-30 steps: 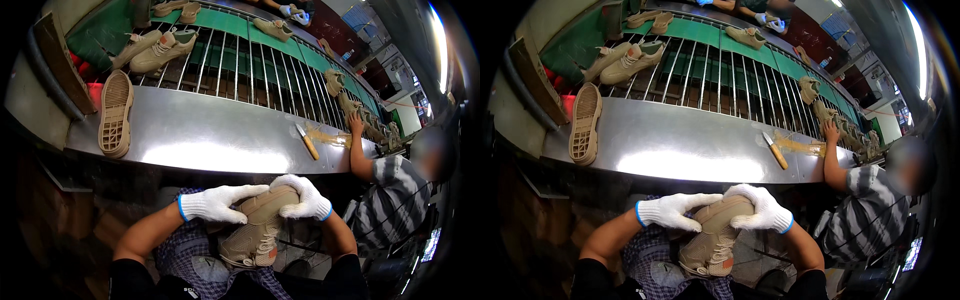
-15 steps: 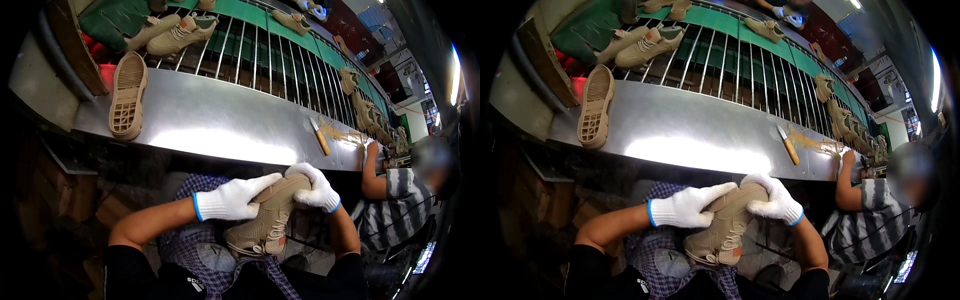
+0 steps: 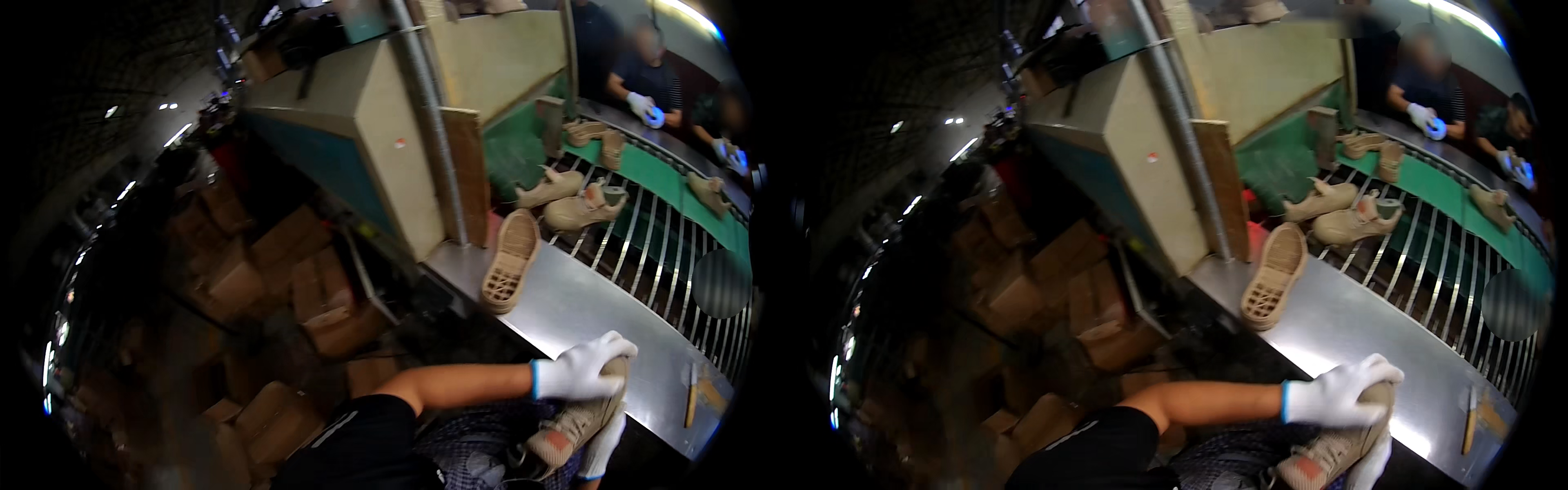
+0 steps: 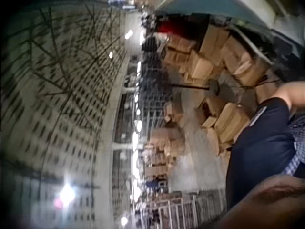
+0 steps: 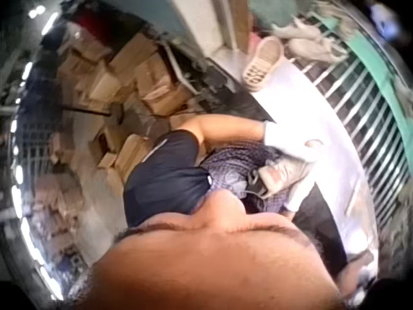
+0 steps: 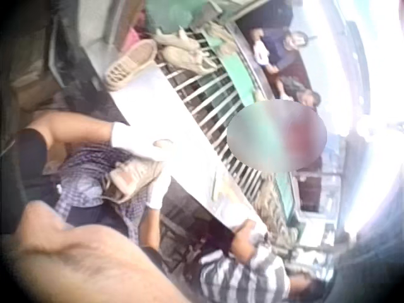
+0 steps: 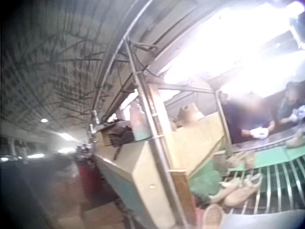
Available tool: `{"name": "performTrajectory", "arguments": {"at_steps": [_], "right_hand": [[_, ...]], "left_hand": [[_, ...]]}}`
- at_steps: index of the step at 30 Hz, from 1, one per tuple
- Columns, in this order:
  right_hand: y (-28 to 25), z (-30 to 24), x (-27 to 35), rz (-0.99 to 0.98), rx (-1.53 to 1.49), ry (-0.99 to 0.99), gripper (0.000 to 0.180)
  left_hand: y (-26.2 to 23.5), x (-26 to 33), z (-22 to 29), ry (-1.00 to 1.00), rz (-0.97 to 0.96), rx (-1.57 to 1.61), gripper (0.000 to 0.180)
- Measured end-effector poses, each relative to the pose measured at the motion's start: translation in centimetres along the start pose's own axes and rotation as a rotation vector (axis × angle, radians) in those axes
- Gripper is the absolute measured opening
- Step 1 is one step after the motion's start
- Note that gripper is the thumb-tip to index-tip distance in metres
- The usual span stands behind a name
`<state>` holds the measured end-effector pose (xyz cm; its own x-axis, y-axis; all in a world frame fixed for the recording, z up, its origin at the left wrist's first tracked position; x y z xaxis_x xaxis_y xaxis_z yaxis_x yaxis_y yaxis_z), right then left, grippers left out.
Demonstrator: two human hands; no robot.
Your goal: The person scrapes the bottom and edges of a shoe with a tool, then places it on a conveyor belt, picks up another shoe, and repeats the scraping action.
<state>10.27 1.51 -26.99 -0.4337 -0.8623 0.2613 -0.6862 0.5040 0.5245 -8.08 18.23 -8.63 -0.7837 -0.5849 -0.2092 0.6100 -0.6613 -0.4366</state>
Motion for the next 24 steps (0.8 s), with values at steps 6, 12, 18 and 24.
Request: {"name": "performTrajectory", "arguments": {"at_steps": [6,12,18,24], "right_hand": [[13.0,-9.0,11.0,-0.090,1.345,-0.041,0.105],[8.9,-7.9,10.9,0.137,1.313,-0.263,0.071],[-1.9,-8.1,7.0,-0.075,1.277,-0.646,0.049],[4.2,-14.2,7.7,-0.170,1.382,-0.655,0.053]], "left_hand": [[4.6,-1.3,-7.0,0.006,0.070,0.041,0.016],[6.3,-2.5,-5.8,0.096,-0.029,-0.085,0.016],[13.5,-0.5,-8.6,0.148,-0.116,0.001,0.026],[11.9,-2.1,-0.1,0.051,-0.145,0.046,0.031]]}}
Point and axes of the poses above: each hand's wrist, its own x-axis away from the middle knuckle, its own y-axis out of the palm, z = x × y, the point moved 5 cm from there along -x, towards the middle knuckle, and after that the axes turned 9 degrees about -x, right-handed, at the moved point
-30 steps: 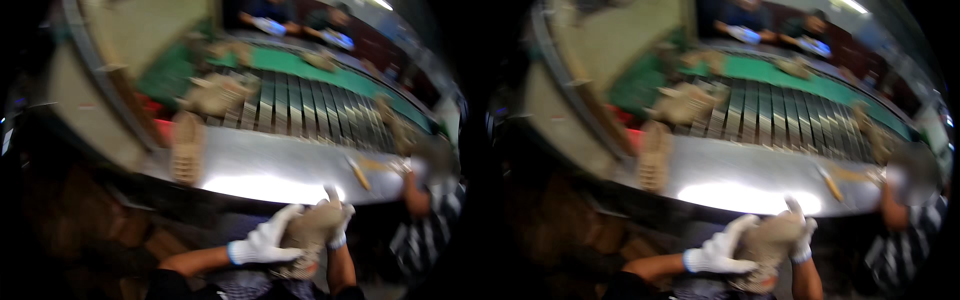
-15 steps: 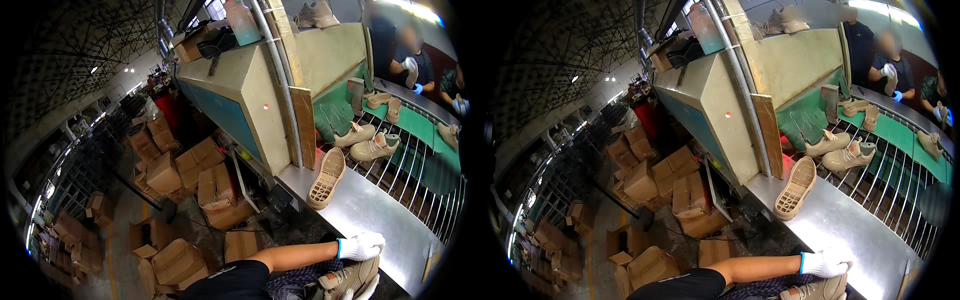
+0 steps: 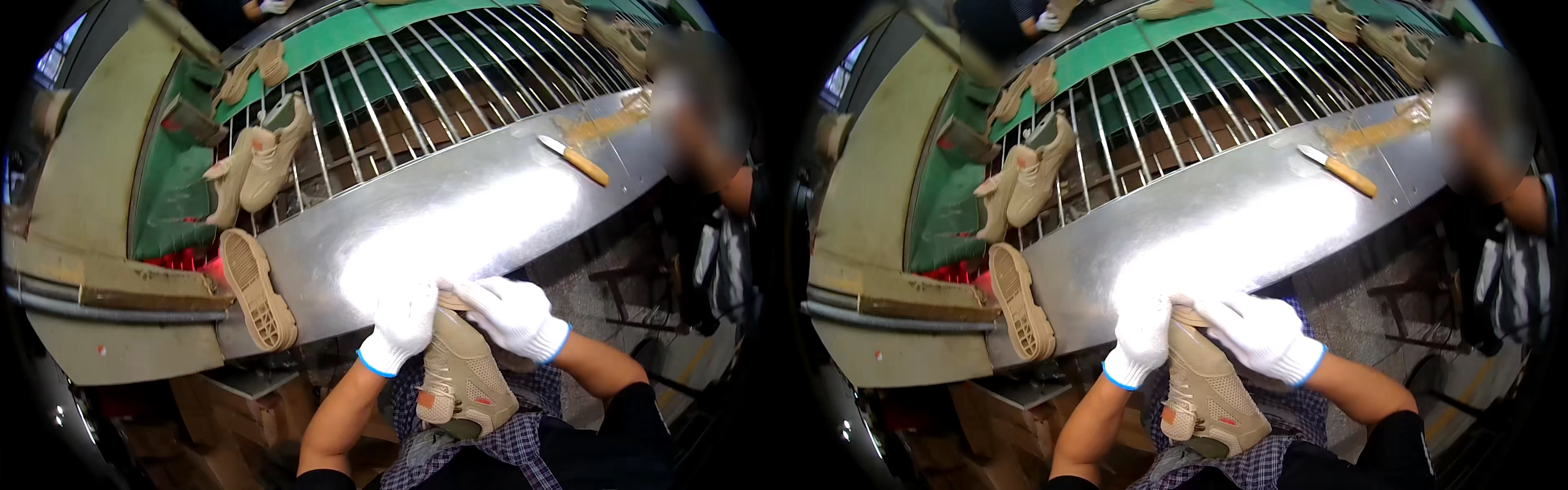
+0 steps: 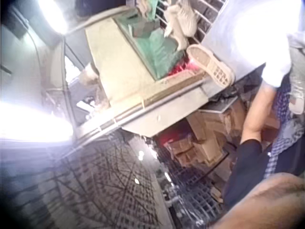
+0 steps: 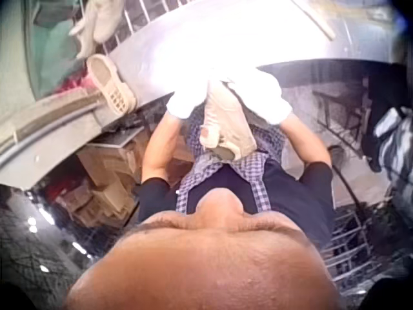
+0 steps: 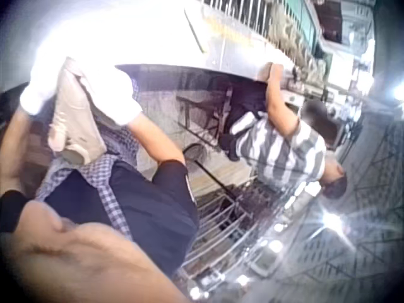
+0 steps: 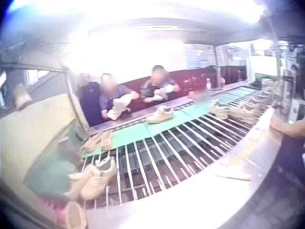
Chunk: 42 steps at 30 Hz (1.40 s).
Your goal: The person scrapes the bottom and edges of a shoe with a tool, then places it on a conveyor belt, picks up another shoe, and repeats the scraping action.
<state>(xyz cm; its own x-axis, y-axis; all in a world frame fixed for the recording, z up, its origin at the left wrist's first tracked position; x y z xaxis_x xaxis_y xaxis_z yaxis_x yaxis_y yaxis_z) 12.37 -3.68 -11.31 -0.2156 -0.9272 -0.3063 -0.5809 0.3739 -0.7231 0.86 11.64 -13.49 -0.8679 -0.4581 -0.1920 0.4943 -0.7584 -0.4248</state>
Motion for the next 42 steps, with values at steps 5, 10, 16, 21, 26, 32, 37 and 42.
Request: {"name": "performTrajectory", "arguments": {"at_steps": [5,10,16,21,26,32,37,42], "right_hand": [[0.4,3.0,-1.1,-0.225,-0.324,0.573,0.035],[-2.7,-4.4,-1.3,-0.185,-0.028,0.432,0.039],[-2.2,-4.6,4.2,0.126,-0.149,0.305,0.060],[-0.9,-5.6,6.0,0.114,-0.203,0.397,0.084],[0.3,2.2,4.6,-0.154,-0.261,0.105,0.067],[-1.5,0.1,4.3,-0.043,-0.270,0.197,0.049],[-3.6,-2.5,4.0,-0.358,-0.277,0.291,0.061],[-4.2,-4.2,5.1,-0.344,-0.213,0.131,0.070]], "left_hand": [[-0.3,-1.8,2.5,-0.006,0.026,-0.158,0.036],[-0.9,-2.3,3.7,-0.127,0.047,-0.254,0.037],[-0.6,-2.3,6.3,0.213,0.077,-0.535,0.033],[1.7,-3.2,7.6,0.308,-0.263,-0.657,0.033],[1.8,-3.5,7.9,0.343,-0.248,-0.627,0.026],[2.5,-3.9,7.1,0.362,-0.153,-0.657,0.020],[2.8,-4.1,7.4,0.331,-0.157,-0.708,0.022],[1.9,-3.9,6.6,0.345,-0.066,-0.533,0.025]]}}
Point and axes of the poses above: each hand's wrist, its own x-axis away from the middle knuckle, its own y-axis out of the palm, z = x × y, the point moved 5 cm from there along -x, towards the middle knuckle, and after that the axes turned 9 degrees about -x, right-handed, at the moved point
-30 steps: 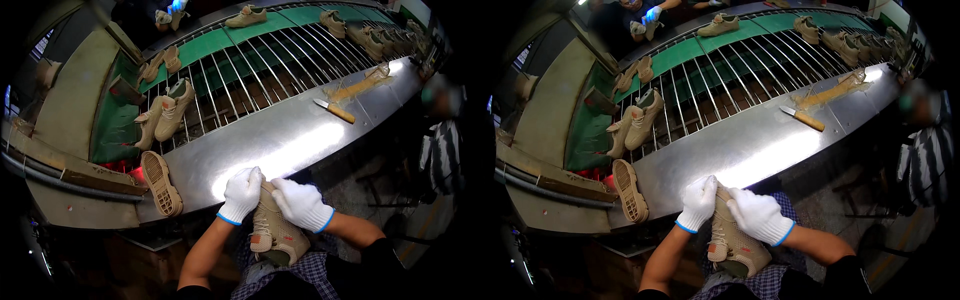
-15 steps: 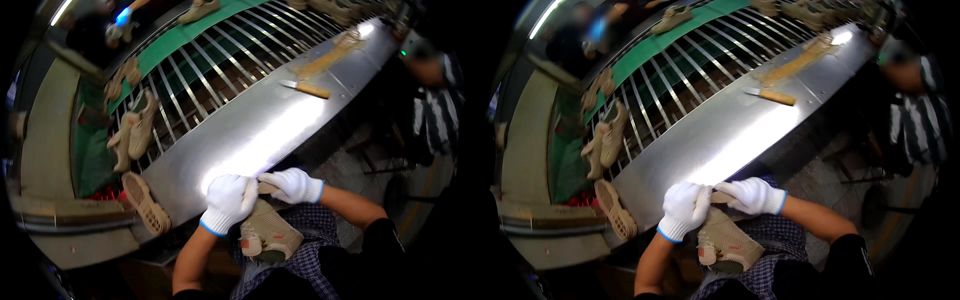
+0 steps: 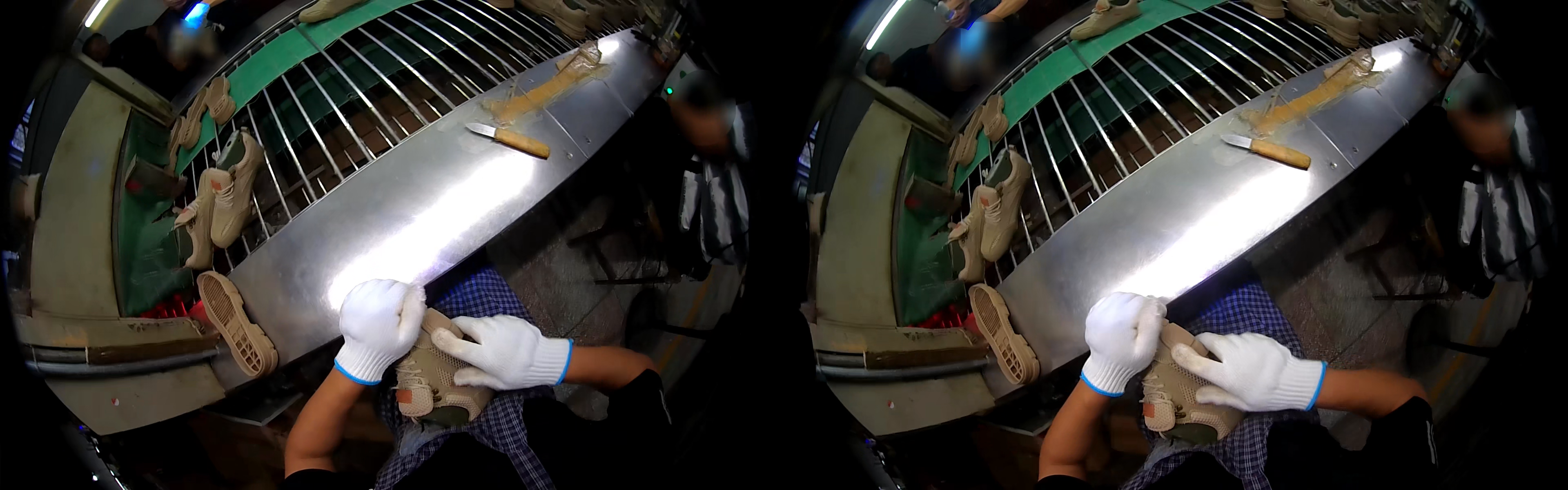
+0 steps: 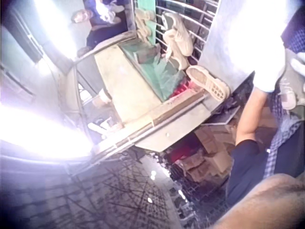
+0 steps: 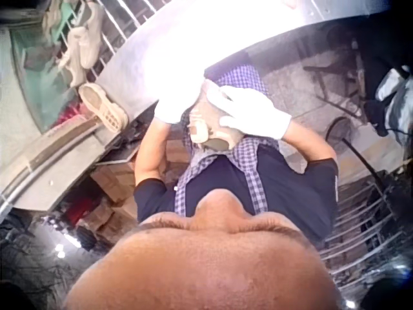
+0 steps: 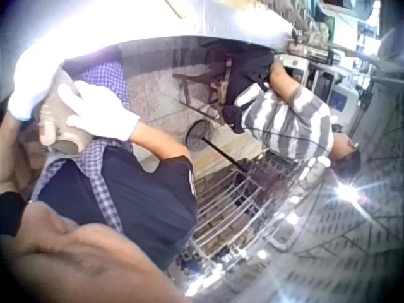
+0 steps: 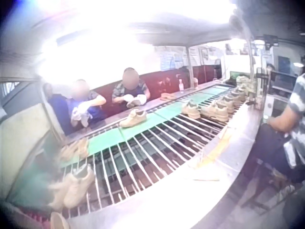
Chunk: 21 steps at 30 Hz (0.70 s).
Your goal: The person scrapes the bottom and edges of a shoe with a tool, then places it on a conveyor belt, picks up another shoe, and repeats the scraping action.
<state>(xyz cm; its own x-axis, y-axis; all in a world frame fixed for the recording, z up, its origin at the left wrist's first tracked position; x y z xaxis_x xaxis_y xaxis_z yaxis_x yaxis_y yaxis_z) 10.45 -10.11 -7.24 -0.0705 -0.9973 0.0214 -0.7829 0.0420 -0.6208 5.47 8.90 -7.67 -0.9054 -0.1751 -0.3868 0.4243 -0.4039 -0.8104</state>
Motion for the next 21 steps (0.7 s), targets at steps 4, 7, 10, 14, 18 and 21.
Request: {"name": "performTrajectory", "arguments": {"at_steps": [4,7,10,14,18,21], "right_hand": [[0.3,0.4,0.0,0.220,-0.131,0.102,0.081],[1.6,1.3,-1.3,0.346,-0.278,0.206,0.083],[3.0,2.0,-2.8,0.335,-0.239,0.170,0.079],[3.0,4.1,-3.1,0.199,-0.424,0.151,0.076],[3.8,4.9,-3.3,0.133,-0.658,0.274,0.076],[3.6,5.3,-4.0,0.040,-0.810,0.358,0.073]], "left_hand": [[1.0,4.6,-3.4,-0.773,0.226,0.744,0.029],[1.3,5.4,-4.3,-0.748,0.197,0.843,0.032],[1.3,5.5,-4.4,-0.734,0.182,0.784,0.032],[1.3,5.7,-4.6,-0.733,0.179,0.727,0.033],[1.2,5.5,-4.7,-0.718,0.213,0.754,0.035],[1.3,5.8,-5.0,-0.710,0.207,0.722,0.036]]}}
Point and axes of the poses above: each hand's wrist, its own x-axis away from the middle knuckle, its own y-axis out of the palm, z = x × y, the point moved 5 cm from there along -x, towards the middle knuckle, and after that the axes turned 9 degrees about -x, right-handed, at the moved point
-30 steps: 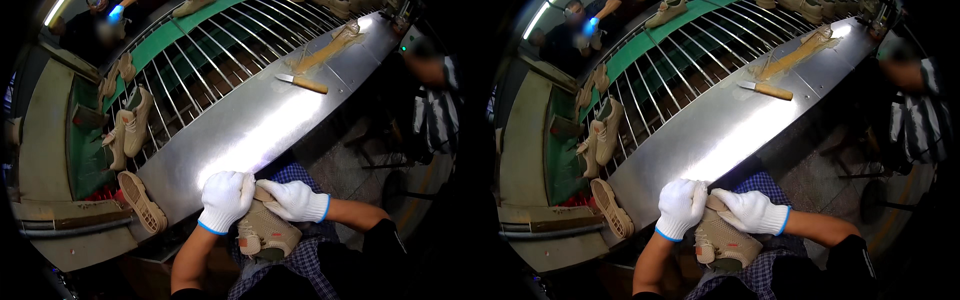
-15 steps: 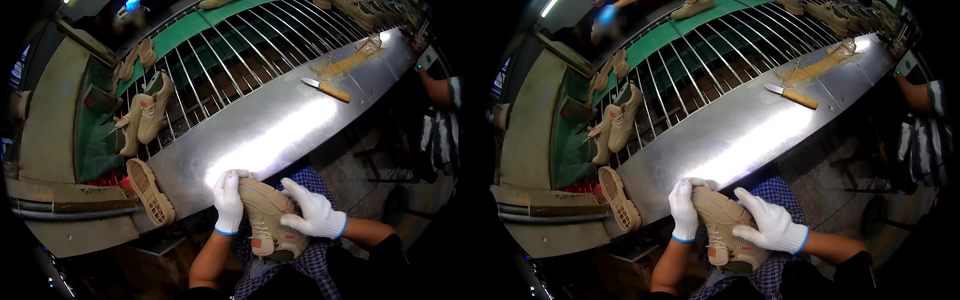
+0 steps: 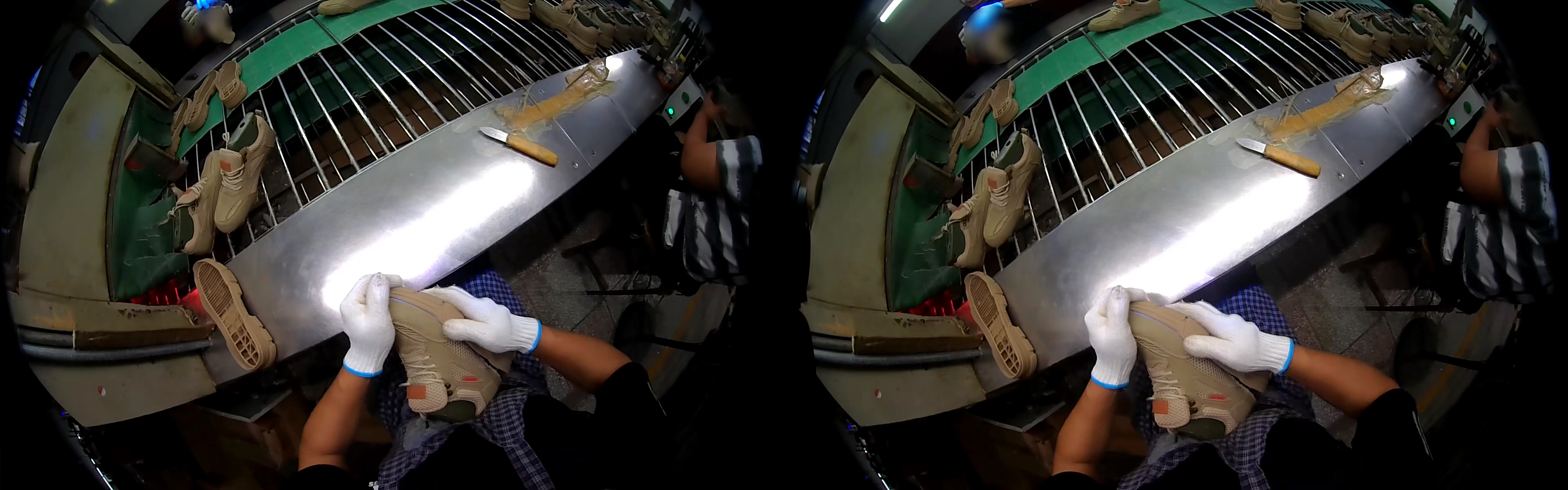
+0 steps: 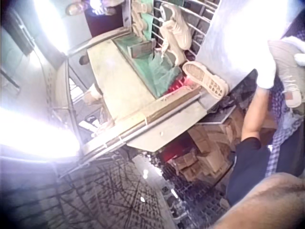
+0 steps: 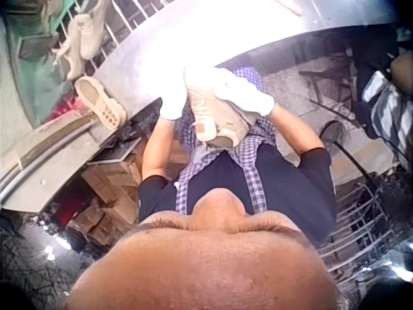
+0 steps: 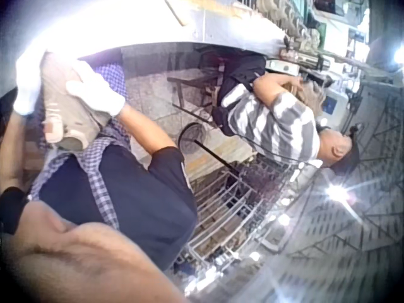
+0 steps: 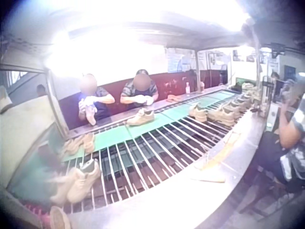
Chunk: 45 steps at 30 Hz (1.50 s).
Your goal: The person scrapes the bottom and edges of a shoe with a tool, then places it on a conveyor belt, picks up another shoe, and repeats the scraping action.
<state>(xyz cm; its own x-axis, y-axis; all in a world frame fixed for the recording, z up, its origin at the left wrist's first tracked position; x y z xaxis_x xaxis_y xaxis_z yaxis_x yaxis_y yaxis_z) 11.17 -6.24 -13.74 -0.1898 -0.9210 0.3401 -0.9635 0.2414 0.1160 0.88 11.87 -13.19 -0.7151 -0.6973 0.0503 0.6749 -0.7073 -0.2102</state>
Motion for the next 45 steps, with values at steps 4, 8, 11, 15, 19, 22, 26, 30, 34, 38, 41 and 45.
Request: {"name": "performTrajectory", "arguments": {"at_steps": [4,8,11,15,19,22,26,30,34,38,41,45], "right_hand": [[0.6,-0.8,0.1,0.060,0.034,0.088,0.068],[1.3,-1.5,0.4,0.193,0.252,-0.029,0.059],[0.6,-2.9,-0.7,0.120,0.387,-0.034,0.059],[0.0,-3.5,-2.2,0.096,0.388,0.079,0.055],[0.0,-3.9,-3.3,0.136,0.390,0.032,0.051],[1.0,-6.3,-3.4,0.067,0.700,-0.090,0.049],[1.5,-7.7,-6.2,-0.172,1.032,0.040,0.044],[0.2,-8.1,-9.9,-0.388,0.941,0.180,0.064],[1.5,-9.7,-7.3,-0.167,0.842,-0.016,0.075],[3.7,-10.6,-2.2,-0.007,0.678,-0.008,0.096],[4.0,-12.6,0.5,0.022,0.683,-0.134,0.097],[4.1,-17.6,6.1,0.168,0.649,-0.756,0.102]], "left_hand": [[0.1,0.1,-0.1,0.006,-0.008,0.030,0.037],[0.1,0.2,-0.1,0.017,-0.005,0.008,0.038],[0.2,0.3,0.3,-0.022,0.005,0.041,0.040],[0.1,0.2,0.1,-0.007,0.018,0.088,0.044],[-0.1,0.0,0.3,0.045,0.016,0.051,0.046],[-0.2,0.3,0.1,0.007,0.010,0.001,0.048],[-0.2,0.6,-0.4,0.000,0.032,-0.056,0.049],[0.2,0.8,0.6,-0.030,0.097,0.133,0.050],[-0.4,0.7,-2.4,-0.202,0.279,0.401,0.038],[-1.1,2.2,0.7,-0.203,0.081,0.465,0.035],[-2.7,3.5,3.0,-0.167,-0.002,0.870,0.036],[-2.4,5.2,2.1,-0.198,-0.170,0.686,0.049]]}}
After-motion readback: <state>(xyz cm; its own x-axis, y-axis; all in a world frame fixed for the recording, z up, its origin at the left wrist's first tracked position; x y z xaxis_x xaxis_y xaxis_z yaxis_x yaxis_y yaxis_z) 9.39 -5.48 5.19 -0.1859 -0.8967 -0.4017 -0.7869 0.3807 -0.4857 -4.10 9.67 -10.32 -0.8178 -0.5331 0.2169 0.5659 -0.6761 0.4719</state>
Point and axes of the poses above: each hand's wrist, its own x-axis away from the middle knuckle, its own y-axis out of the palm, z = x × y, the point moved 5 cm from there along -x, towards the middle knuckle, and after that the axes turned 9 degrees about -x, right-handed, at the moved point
